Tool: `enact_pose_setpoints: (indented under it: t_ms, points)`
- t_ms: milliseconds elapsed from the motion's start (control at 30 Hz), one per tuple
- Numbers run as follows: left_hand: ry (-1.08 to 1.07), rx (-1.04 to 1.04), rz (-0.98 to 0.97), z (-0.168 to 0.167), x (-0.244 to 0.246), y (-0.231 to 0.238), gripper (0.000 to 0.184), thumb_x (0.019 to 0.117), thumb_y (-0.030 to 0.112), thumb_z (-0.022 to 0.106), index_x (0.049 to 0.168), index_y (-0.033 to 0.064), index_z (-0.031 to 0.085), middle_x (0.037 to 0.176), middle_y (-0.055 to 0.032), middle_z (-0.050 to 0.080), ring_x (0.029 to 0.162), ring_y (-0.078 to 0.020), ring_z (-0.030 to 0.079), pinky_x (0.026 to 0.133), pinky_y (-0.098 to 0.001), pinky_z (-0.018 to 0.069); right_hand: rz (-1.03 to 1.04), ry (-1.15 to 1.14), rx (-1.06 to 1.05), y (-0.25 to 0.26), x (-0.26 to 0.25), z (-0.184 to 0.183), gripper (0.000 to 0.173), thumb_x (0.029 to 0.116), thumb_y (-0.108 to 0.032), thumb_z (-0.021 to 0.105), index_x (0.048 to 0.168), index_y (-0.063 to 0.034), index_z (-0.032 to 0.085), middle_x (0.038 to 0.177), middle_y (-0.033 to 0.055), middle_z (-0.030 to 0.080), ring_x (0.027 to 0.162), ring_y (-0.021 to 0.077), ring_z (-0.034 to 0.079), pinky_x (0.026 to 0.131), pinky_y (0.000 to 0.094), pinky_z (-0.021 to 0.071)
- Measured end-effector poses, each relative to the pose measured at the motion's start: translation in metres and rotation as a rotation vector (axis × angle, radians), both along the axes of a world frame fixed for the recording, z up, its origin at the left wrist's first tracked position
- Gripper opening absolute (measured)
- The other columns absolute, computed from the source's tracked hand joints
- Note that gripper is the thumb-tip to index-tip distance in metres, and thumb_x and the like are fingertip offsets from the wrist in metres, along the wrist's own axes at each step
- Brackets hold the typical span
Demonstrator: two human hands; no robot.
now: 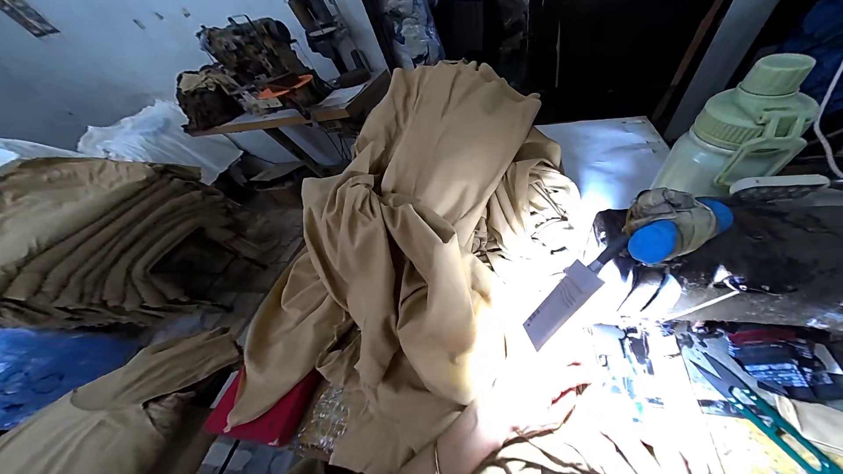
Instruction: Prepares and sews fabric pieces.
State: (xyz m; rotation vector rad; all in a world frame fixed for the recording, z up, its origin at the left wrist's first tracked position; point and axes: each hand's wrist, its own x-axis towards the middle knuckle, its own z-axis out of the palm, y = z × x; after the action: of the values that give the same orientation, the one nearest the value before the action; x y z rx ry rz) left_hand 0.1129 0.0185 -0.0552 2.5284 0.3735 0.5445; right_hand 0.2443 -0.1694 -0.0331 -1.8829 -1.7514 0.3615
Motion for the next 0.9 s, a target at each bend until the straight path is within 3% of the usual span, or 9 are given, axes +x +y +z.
enact_pose_setpoints:
  t_ms: [100, 267, 367, 467, 533, 567, 700, 800, 900]
  points:
    - [0.041, 0.001, 0.040, 0.000, 0.007, 0.009, 0.029, 0.1011, 0.020, 0.050, 0.114, 0.0140, 0.076, 0.112, -0.0093, 0.075, 0.104, -0.0255, 0.071, 0.090, -0.0460, 0.0556, -0.004, 0.100, -0.120, 0.032, 0.002, 0.039, 0.033, 0.0939, -0.005, 0.058, 0.124, -0.0014, 0.070, 0.131, 0.0250, 0.065, 0.126, 0.0494, 0.056, 0.107, 0.0640, 0.0377]
    - [0.031, 0.023, 0.058, -0.011, 0.006, 0.012, 0.029, 0.1027, 0.021, 0.050, 0.117, 0.0123, 0.073, 0.110, -0.0085, 0.074, 0.104, -0.0233, 0.070, 0.092, -0.0423, 0.0548, -0.061, -0.033, 0.081, 0.013, 0.001, 0.004, 0.024, 0.0940, -0.012, 0.061, 0.111, -0.0079, 0.077, 0.117, 0.0195, 0.073, 0.111, 0.0487, 0.064, 0.101, 0.0614, 0.0420]
    - [0.082, 0.067, 0.023, 0.000, 0.007, 0.012, 0.030, 0.0985, 0.016, 0.049, 0.118, 0.0193, 0.073, 0.112, -0.0073, 0.073, 0.106, -0.0261, 0.069, 0.091, -0.0475, 0.0533, -0.101, -0.036, 0.116, 0.011, -0.005, 0.005, 0.020, 0.0954, -0.006, 0.060, 0.105, -0.0049, 0.077, 0.108, 0.0168, 0.075, 0.105, 0.0399, 0.067, 0.098, 0.0519, 0.0471]
    - [0.109, -0.017, -0.069, 0.025, 0.009, 0.008, 0.028, 0.0941, 0.006, 0.052, 0.112, 0.0106, 0.073, 0.114, -0.0121, 0.069, 0.111, -0.0299, 0.064, 0.098, -0.0484, 0.0465, -0.084, -0.006, 0.062, 0.016, -0.008, 0.028, 0.023, 0.0944, 0.000, 0.058, 0.107, 0.0021, 0.077, 0.111, 0.0187, 0.075, 0.108, 0.0389, 0.069, 0.099, 0.0488, 0.0489]
    - [0.071, -0.027, -0.085, 0.025, 0.008, 0.006, 0.027, 0.0933, 0.003, 0.052, 0.108, 0.0094, 0.074, 0.112, -0.0107, 0.070, 0.108, -0.0267, 0.066, 0.095, -0.0446, 0.0503, -0.122, -0.052, 0.188, 0.007, -0.007, -0.003, 0.021, 0.0971, -0.004, 0.058, 0.106, -0.0024, 0.077, 0.110, 0.0155, 0.075, 0.104, 0.0355, 0.069, 0.100, 0.0474, 0.0472]
    - [0.101, -0.058, -0.084, 0.030, 0.007, 0.002, 0.028, 0.0942, 0.003, 0.052, 0.109, 0.0081, 0.075, 0.114, -0.0118, 0.070, 0.110, -0.0275, 0.065, 0.096, -0.0456, 0.0475, -0.150, -0.080, 0.246, 0.004, -0.007, -0.016, 0.020, 0.0967, -0.007, 0.058, 0.102, -0.0043, 0.078, 0.105, 0.0150, 0.075, 0.099, 0.0348, 0.068, 0.099, 0.0464, 0.0466]
    - [0.033, -0.142, -0.088, 0.019, -0.003, -0.014, 0.025, 0.0950, 0.003, 0.054, 0.111, 0.0010, 0.073, 0.109, -0.0164, 0.073, 0.105, -0.0253, 0.069, 0.094, -0.0376, 0.0519, -0.191, -0.134, 0.295, 0.002, -0.008, -0.022, 0.018, 0.0949, -0.008, 0.060, 0.097, -0.0048, 0.078, 0.097, 0.0161, 0.075, 0.092, 0.0346, 0.069, 0.094, 0.0459, 0.0491]
    - [0.033, -0.071, -0.033, 0.003, -0.007, -0.020, 0.026, 0.1037, 0.013, 0.053, 0.118, 0.0064, 0.073, 0.114, -0.0108, 0.074, 0.108, -0.0210, 0.070, 0.096, -0.0356, 0.0539, -0.187, -0.161, 0.310, 0.003, -0.007, -0.022, 0.016, 0.0950, -0.008, 0.061, 0.096, -0.0045, 0.077, 0.094, 0.0163, 0.074, 0.090, 0.0341, 0.069, 0.092, 0.0453, 0.0499]
    - [0.046, 0.112, -0.061, 0.004, 0.002, -0.019, 0.025, 0.1009, 0.007, 0.053, 0.112, 0.0102, 0.075, 0.112, -0.0072, 0.075, 0.109, -0.0227, 0.071, 0.096, -0.0395, 0.0554, -0.182, -0.166, 0.303, 0.003, -0.007, -0.019, 0.015, 0.0953, -0.008, 0.062, 0.098, -0.0074, 0.077, 0.094, 0.0144, 0.074, 0.090, 0.0331, 0.070, 0.091, 0.0460, 0.0508]
